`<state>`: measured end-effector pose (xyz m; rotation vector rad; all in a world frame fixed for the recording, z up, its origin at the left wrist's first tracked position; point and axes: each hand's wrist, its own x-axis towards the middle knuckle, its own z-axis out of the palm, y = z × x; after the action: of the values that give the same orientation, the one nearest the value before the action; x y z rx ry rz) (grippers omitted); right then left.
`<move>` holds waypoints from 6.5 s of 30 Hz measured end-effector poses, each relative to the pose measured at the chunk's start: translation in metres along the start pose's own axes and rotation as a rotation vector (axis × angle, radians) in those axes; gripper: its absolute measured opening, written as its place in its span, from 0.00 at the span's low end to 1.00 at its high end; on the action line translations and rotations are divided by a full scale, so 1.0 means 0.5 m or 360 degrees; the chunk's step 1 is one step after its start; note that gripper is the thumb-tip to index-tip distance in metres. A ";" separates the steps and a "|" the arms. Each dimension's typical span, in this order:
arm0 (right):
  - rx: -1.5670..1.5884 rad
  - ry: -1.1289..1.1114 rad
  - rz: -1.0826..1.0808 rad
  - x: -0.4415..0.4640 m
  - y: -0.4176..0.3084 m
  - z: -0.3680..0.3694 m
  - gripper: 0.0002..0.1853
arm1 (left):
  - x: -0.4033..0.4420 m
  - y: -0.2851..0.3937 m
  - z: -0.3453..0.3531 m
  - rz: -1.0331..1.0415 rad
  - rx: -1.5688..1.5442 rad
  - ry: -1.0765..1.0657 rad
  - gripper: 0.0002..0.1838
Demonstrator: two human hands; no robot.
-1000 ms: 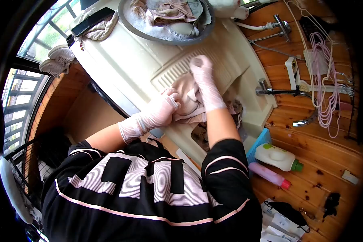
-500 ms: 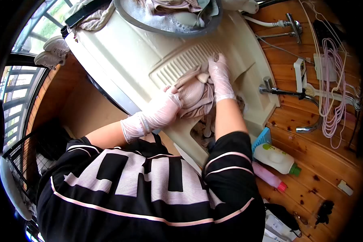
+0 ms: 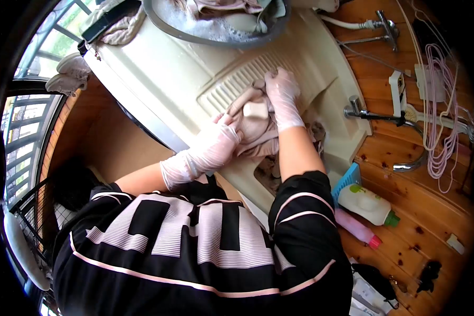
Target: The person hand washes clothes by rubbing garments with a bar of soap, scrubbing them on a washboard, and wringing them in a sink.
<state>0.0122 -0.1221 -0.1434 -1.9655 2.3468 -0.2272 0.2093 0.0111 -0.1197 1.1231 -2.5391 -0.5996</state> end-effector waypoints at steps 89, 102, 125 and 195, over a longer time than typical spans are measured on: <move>0.0354 -0.0052 -0.0568 -0.439 -0.019 -0.081 0.28 | 0.060 -0.098 -0.046 0.0931 0.0201 -0.0470 0.44; 0.0717 0.0368 -0.0527 -0.294 0.033 -0.092 0.19 | 0.147 -0.126 -0.013 0.1059 -0.0131 -0.0693 0.45; 0.1575 0.0115 -0.0098 -0.230 0.067 0.007 0.18 | 0.184 -0.092 0.016 0.0900 0.0079 -0.0599 0.45; 0.0382 -0.0448 -0.0498 -0.206 0.074 -0.034 0.34 | 0.172 -0.064 -0.017 0.0656 0.0299 -0.0536 0.51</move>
<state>-0.0078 -0.0133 -0.1366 -2.0778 1.7517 -0.2205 0.1773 -0.0751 -0.1193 0.5482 -3.0488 -0.4789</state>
